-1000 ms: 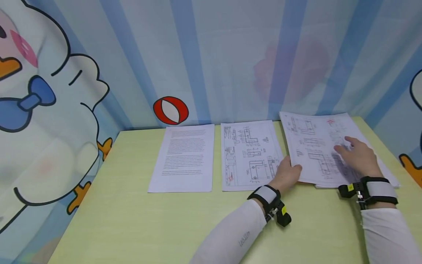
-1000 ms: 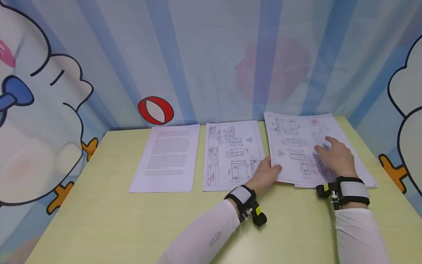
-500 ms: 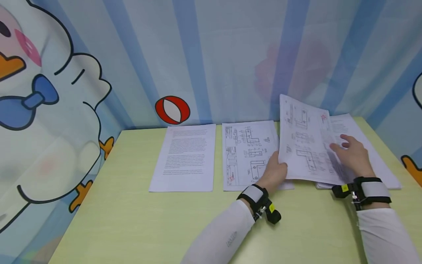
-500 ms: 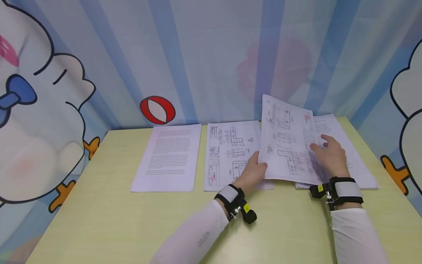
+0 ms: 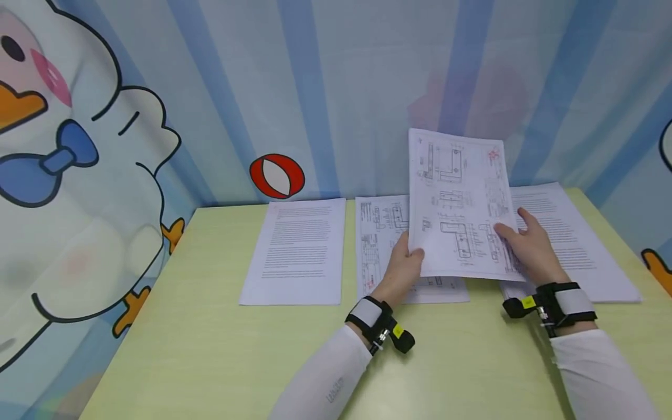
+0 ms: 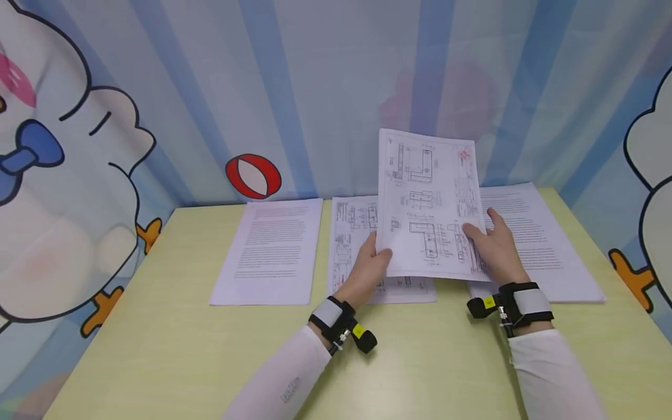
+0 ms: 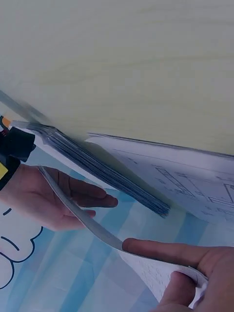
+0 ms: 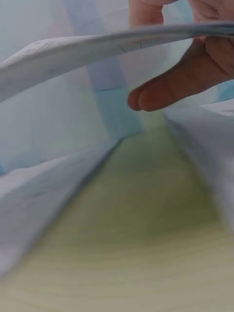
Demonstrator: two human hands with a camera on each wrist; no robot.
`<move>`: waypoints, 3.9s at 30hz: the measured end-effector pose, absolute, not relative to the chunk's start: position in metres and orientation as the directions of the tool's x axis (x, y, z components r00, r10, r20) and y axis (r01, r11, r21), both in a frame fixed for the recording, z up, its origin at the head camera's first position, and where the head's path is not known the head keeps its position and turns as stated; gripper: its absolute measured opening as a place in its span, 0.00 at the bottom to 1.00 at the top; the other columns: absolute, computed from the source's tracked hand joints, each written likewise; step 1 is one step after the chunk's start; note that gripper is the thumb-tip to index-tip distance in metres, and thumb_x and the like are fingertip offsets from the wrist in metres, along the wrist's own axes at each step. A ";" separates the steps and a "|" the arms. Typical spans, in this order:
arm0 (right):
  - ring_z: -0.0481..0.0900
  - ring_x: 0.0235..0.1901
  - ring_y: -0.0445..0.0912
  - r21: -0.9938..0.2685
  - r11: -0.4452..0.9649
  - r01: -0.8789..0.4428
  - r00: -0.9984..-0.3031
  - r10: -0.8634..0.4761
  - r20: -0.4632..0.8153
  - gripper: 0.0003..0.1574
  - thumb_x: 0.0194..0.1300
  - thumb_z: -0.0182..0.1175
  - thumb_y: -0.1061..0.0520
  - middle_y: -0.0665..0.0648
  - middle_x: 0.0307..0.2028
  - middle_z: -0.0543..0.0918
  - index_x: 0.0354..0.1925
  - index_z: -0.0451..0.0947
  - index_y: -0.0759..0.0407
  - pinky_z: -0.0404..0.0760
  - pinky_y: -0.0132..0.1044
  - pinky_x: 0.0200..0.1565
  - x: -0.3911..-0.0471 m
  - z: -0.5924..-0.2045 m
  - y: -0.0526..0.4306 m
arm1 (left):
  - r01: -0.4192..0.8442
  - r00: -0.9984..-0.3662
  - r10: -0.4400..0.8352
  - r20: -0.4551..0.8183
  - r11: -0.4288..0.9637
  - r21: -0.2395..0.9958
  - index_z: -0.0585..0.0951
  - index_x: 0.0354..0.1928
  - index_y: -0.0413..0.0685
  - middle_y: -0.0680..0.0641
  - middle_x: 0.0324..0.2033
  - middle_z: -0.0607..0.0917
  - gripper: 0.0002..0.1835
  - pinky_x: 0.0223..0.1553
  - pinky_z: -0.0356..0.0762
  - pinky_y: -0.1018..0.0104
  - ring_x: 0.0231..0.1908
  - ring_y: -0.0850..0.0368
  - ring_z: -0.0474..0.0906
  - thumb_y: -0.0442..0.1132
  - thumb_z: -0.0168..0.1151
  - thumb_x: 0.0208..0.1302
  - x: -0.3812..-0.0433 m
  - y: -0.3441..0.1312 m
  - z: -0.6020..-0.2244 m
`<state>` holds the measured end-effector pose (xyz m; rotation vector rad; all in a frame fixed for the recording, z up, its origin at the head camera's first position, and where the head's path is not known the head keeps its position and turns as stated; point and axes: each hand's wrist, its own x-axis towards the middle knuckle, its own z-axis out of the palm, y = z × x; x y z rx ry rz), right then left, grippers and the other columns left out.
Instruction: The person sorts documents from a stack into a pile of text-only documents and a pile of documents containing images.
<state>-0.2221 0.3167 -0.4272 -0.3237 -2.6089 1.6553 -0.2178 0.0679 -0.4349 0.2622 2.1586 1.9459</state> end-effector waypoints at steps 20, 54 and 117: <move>0.83 0.28 0.49 -0.860 0.508 -0.033 -0.986 0.122 0.110 0.24 0.75 0.51 0.57 0.70 0.39 0.81 0.62 0.68 0.72 0.80 0.28 0.22 -0.212 -0.421 0.245 | 0.005 -0.970 0.238 -0.049 0.222 0.975 0.70 0.63 0.48 0.49 0.48 0.80 0.20 0.47 0.77 0.57 0.45 0.58 0.77 0.34 0.50 0.70 -0.219 -0.017 -0.431; 0.80 0.32 0.55 -0.694 0.720 -0.022 -0.999 0.005 0.037 0.33 0.64 0.60 0.64 0.72 0.41 0.79 0.63 0.65 0.78 0.80 0.42 0.30 -0.214 -0.439 0.238 | -0.047 -0.958 0.218 -0.188 0.525 0.850 0.72 0.64 0.37 0.47 0.27 0.82 0.25 0.21 0.77 0.71 0.18 0.57 0.77 0.33 0.60 0.65 -0.228 -0.054 -0.440; 0.51 0.61 0.77 -0.557 0.830 -0.030 -0.984 0.074 0.163 0.50 0.73 0.53 0.43 0.83 0.65 0.53 0.73 0.44 0.73 0.55 0.75 0.53 -0.201 -0.402 0.370 | 0.389 -0.838 0.544 0.047 0.534 0.750 0.76 0.62 0.48 0.56 0.44 0.82 0.20 0.30 0.70 0.78 0.33 0.69 0.73 0.42 0.55 0.72 -0.224 0.103 -0.413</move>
